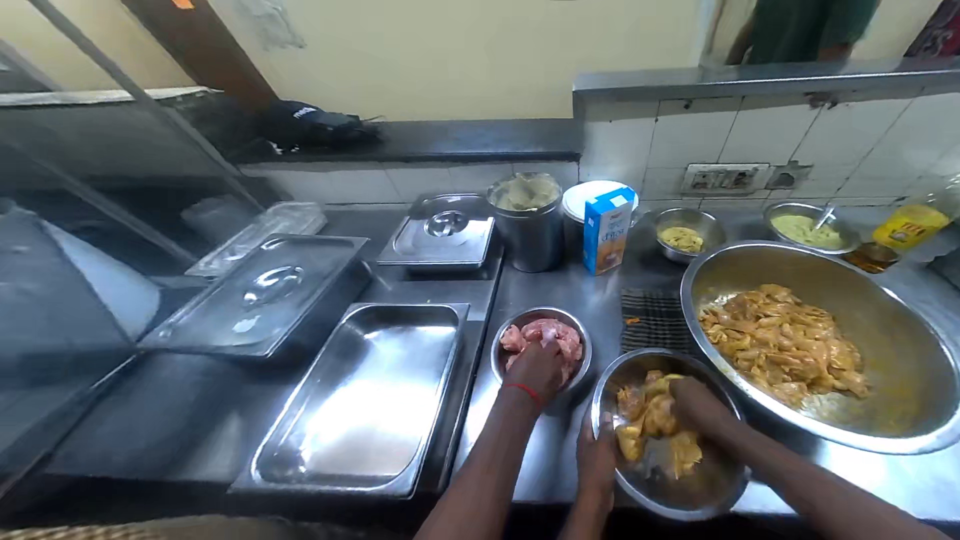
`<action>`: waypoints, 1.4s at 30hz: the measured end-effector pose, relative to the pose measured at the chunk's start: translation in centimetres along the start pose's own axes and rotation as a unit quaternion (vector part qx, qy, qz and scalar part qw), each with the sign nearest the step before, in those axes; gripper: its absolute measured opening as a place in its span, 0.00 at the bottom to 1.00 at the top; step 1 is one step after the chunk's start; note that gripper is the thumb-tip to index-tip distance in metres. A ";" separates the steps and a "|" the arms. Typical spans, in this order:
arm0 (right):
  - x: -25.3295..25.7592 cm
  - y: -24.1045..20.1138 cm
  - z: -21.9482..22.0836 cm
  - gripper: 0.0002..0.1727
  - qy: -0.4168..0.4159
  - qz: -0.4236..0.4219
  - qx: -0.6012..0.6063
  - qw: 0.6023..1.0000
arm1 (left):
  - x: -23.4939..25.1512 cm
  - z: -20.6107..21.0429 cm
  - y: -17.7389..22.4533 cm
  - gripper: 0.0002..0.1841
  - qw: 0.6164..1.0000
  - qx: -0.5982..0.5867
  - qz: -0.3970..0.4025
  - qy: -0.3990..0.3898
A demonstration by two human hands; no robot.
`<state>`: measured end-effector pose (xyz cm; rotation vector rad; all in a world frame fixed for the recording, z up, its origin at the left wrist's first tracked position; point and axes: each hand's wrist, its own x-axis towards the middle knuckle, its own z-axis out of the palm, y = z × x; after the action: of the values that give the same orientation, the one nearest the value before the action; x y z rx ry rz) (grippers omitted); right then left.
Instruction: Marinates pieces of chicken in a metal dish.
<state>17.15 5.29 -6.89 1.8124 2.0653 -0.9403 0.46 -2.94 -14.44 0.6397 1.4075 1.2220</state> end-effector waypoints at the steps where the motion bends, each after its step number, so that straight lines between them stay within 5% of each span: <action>1: -0.1 0.1 -0.9 0.18 0.020 0.000 -0.002 1.000 | 0.1 0.0 -0.1 0.27 1.000 0.004 -0.002 0.001; 7: -3.5 -1.2 -0.7 0.20 -0.085 -0.129 -0.061 0.986 | -1.4 0.8 0.1 0.26 0.999 -0.015 -0.025 0.037; 10: -1.4 -0.8 -0.3 0.25 -0.023 -0.096 -0.019 0.995 | -1.9 1.2 -0.1 0.26 0.998 -0.023 -0.017 0.060; 14: -0.2 -1.1 3.4 0.30 -0.138 -0.130 -0.111 0.976 | -2.5 1.9 -0.4 0.27 0.994 -0.039 -0.038 0.095; 16: -0.2 -1.1 4.7 0.28 -0.125 -0.155 -0.129 0.971 | -2.9 2.1 -0.6 0.28 0.993 -0.053 -0.033 0.099; 23: -0.3 -1.6 -1.6 0.22 0.000 -0.107 -0.064 0.992 | -4.2 2.2 -1.2 0.26 0.992 -0.065 -0.020 0.109; 29: -3.2 0.6 -3.0 0.25 -0.101 -0.140 -0.127 0.977 | -4.2 1.4 -0.9 0.26 0.991 -0.078 -0.008 0.107; 33: -3.0 1.3 2.7 0.37 -0.130 -0.080 -0.152 0.976 | -4.2 1.2 -0.9 0.26 0.992 -0.075 -0.009 0.098; 35: -2.4 0.5 4.3 0.32 -0.087 -0.081 -0.100 0.988 | -4.0 0.6 -0.8 0.26 0.993 -0.076 -0.020 0.084; 39: 0.1 -0.9 0.9 0.19 0.004 -0.088 -0.062 0.994 | -3.8 -0.4 -0.8 0.26 0.995 -0.073 -0.032 0.053; 42: -2.1 -3.5 0.0 0.20 -0.046 -0.144 -0.101 0.983 | -3.9 -0.7 -0.5 0.28 0.995 -0.078 -0.035 0.042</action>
<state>14.28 3.57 -4.63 1.3702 2.3087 -0.8262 0.87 -6.76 -13.53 0.4328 1.3773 1.3011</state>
